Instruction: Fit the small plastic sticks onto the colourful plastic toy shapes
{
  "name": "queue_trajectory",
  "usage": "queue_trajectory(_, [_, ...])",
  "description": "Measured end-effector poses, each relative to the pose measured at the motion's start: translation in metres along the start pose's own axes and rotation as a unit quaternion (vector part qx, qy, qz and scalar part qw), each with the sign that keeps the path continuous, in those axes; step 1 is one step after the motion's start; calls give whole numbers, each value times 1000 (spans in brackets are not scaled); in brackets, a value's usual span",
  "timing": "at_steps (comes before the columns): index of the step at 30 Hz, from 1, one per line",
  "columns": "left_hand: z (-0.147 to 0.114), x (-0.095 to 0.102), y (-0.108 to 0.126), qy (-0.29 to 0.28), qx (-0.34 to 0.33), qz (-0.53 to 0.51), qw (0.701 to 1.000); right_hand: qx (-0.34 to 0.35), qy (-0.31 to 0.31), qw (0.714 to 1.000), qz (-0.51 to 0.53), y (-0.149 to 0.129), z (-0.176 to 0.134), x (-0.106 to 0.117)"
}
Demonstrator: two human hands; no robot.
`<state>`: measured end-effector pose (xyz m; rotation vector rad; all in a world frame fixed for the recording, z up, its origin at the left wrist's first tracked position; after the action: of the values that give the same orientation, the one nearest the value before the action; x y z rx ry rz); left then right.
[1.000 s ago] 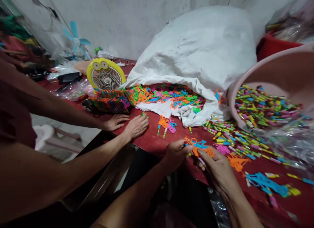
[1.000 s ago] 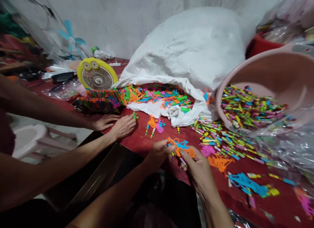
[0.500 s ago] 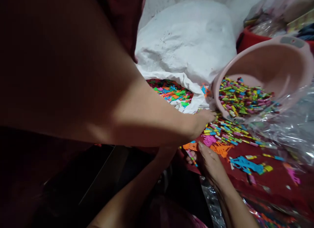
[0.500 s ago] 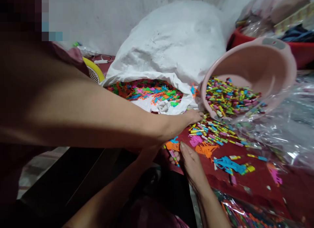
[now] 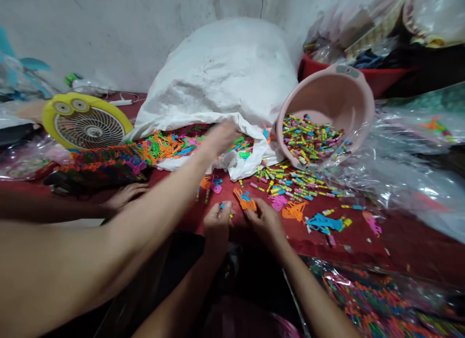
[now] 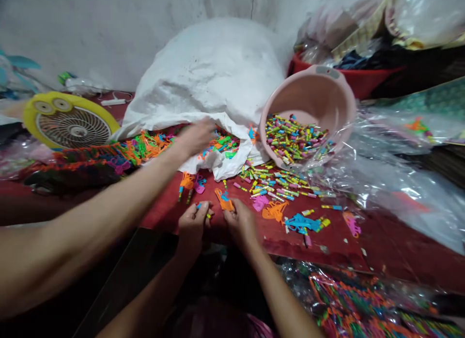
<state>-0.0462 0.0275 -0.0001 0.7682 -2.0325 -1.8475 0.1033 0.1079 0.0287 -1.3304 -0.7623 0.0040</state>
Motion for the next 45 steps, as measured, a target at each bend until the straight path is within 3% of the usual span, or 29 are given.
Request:
queue_trajectory(3, [1, 3, -1, 7, 2, -33, 999, 68, -25, 997, -36, -24, 26, -25])
queue_trajectory(5, [3, 8, -1, 5, 5, -46, 999, 118, -35, 990, -64, -38, 33, -30])
queue_trajectory(7, [7, 14, 0, 2, 11, -40, 999, 153, -11, 981, -121, -43, 31, -15])
queue_trajectory(9, [9, 20, 1, 3, 19, -35, 999, 161, 32, 968, -190, -38, 22, 16])
queue_trajectory(12, [11, 22, 2, -2, 27, -29, 999, 113, 71, 944, -301, -13, 10, 68])
queue_trajectory(15, [11, 13, 1, -17, 22, -8, 1000, 79, 75, 923, -369, 8, 5, 100])
queue_trajectory(17, [11, 2, -1, -37, 16, 7, 999, 86, 76, 910, -399, 13, 7, 107])
queue_trajectory(21, [9, -26, -4, -109, -17, 27, 994, 141, 7, 876, -460, 16, 23, 94])
queue_trajectory(24, [9, -34, -7, -131, -16, -1, 991, 130, -15, 872, -472, 26, 36, 96])
queue_trajectory(29, [8, -37, -7, -160, 20, -59, 985, 102, 0, 898, -427, 40, 41, 113])
queue_trajectory(35, [5, -37, -3, -171, 13, -47, 984, 93, 10, 934, -345, 44, 43, 125])
queue_trajectory(41, [2, -37, -1, -182, 3, -34, 983, -21, 37, 997, -64, 55, 41, 137])
queue_trajectory(43, [2, -37, 0, -187, 5, -39, 982, -73, 14, 994, 79, 57, 36, 128])
queue_trajectory(45, [2, -37, 0, -193, 7, -49, 980, -109, -19, 970, 216, 55, 30, 110])
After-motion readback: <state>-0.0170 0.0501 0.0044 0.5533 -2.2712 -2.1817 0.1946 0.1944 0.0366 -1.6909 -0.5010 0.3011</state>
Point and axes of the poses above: each hand's wrist, its own z-axis towards the middle knuckle, its own x-axis out of the back of the hand, y = z × x, the point moved 9 cm from there along z, towards the middle knuckle, and after that the axes turned 9 degrees about -y, right-handed, at the moved point
